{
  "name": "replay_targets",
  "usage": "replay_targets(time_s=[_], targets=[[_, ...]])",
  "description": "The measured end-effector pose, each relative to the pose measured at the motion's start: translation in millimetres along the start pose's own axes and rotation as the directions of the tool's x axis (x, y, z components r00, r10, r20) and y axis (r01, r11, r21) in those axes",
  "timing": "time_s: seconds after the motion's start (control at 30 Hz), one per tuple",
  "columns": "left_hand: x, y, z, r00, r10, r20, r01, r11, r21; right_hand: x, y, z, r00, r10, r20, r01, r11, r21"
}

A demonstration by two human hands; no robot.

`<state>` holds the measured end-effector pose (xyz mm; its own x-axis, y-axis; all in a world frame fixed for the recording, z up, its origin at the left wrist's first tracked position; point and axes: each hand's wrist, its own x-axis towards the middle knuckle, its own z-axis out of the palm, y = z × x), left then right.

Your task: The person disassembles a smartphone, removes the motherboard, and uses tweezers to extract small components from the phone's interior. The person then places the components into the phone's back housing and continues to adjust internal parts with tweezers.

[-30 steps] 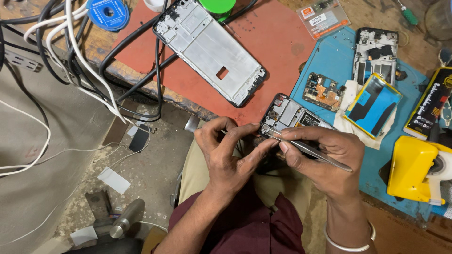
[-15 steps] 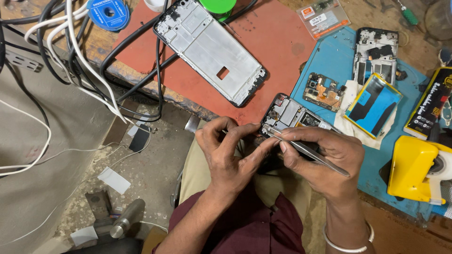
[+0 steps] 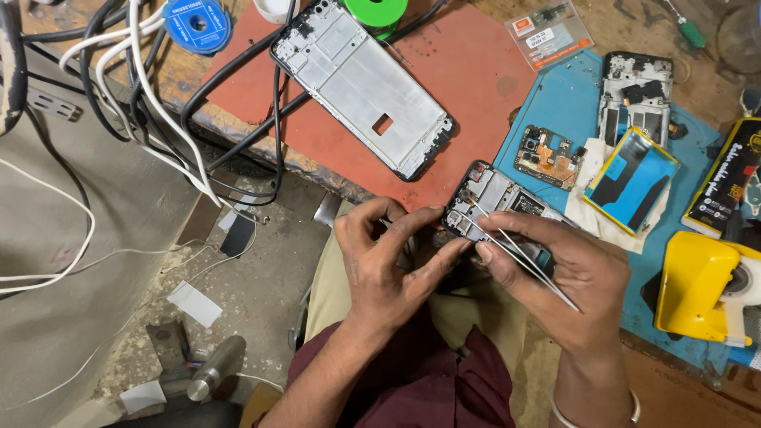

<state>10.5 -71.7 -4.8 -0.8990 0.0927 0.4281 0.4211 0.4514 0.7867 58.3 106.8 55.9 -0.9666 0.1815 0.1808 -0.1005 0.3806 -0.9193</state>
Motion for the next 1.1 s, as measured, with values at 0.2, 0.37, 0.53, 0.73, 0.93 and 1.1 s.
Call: replay_targets(time_s=[0.2,0.37,0.53,0.73,0.93,1.1], targets=[[-1,0,3,1.000,-0.009,-0.011,0.009,1.000,-0.013,3,-3,2,0.999,-0.036,-0.005,0.036,0.999,0.001],[-1,-2,3,1.000,0.002,-0.012,-0.002,1.000,-0.008,6,-2,2,0.997,-0.070,-0.011,0.070,0.997,-0.020],[-2,-4,4,1.000,0.014,-0.009,-0.014,1.000,0.000,7,-2,2,0.990,-0.140,0.009,0.140,0.985,-0.103],[-2,-6,6,1.000,0.022,-0.005,-0.022,1.000,-0.010,8,-5,3,0.980,-0.199,0.028,0.201,0.964,-0.172],[-3,-5,4,1.000,0.011,-0.004,-0.011,1.000,0.007,6,-6,14,0.906,-0.419,0.059,0.408,0.827,-0.387],[-2,-4,5,1.000,0.022,-0.017,-0.022,1.000,0.007,3,-3,22,0.878,-0.479,0.014,0.442,0.797,-0.411]])
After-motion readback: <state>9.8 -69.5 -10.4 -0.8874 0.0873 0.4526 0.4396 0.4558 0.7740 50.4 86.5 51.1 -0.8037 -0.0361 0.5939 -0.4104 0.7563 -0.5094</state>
